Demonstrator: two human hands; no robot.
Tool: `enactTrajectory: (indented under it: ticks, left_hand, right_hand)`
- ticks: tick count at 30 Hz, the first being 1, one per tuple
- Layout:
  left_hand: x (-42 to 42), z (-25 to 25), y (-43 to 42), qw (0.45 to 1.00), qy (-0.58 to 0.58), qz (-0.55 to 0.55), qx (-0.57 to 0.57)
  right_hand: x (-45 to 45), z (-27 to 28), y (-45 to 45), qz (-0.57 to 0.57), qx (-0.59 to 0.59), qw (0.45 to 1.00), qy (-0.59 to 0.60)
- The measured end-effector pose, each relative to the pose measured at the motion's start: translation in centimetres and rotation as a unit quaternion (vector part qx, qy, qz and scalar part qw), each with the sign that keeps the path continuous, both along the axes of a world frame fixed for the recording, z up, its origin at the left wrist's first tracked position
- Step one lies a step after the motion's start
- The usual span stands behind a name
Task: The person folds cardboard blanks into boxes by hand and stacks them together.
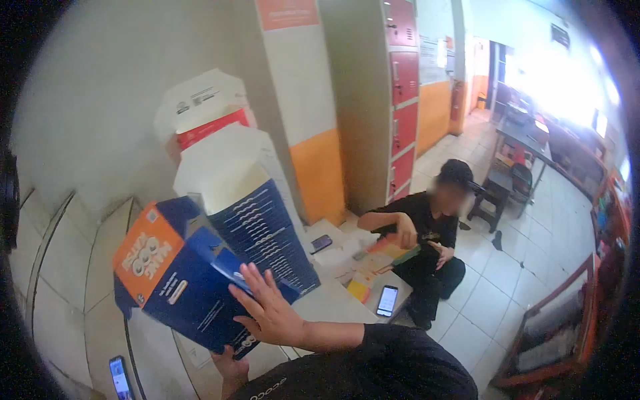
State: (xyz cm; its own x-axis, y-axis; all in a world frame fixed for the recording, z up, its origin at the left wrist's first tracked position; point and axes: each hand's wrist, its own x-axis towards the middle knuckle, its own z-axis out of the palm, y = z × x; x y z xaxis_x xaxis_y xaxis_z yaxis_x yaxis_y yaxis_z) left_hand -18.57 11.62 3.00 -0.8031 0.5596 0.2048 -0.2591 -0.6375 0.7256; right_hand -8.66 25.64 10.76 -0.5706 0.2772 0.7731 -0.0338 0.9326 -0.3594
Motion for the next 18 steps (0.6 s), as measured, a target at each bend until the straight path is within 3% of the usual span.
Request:
enactTrajectory:
  ticks: [2,5,8,10,12,13,18]
  left_hand:
    - [-1.0,-1.9,-0.7,1.000,0.017,-0.001,-0.007]
    - [-3.2,-5.3,-1.3,0.998,0.067,-0.005,-0.020]
    - [-3.8,-5.7,-2.7,0.971,0.177,0.039,-0.158]
    - [-5.9,-10.3,-3.7,0.907,0.313,0.139,-0.243]
    - [-7.6,-14.2,-4.0,0.807,0.439,0.239,-0.315]
    - [-6.5,-9.0,-3.9,0.907,0.351,0.015,-0.230]
    - [-4.8,-5.4,-3.9,0.915,0.314,0.032,-0.252]
  right_hand:
    - [0.4,-1.7,0.3,0.034,0.015,0.997,0.064]
    - [1.0,-2.3,-0.1,-0.019,-0.040,0.995,0.085]
    - [1.6,-2.6,0.2,-0.025,-0.091,0.993,0.065]
    - [1.5,-3.0,0.5,0.011,-0.122,0.991,0.049]
    - [1.6,-3.1,0.6,0.042,-0.148,0.988,-0.011]
    - [1.7,-3.1,0.4,0.081,-0.181,0.980,-0.031]
    - [2.2,-3.3,0.1,0.233,-0.311,0.912,-0.127]
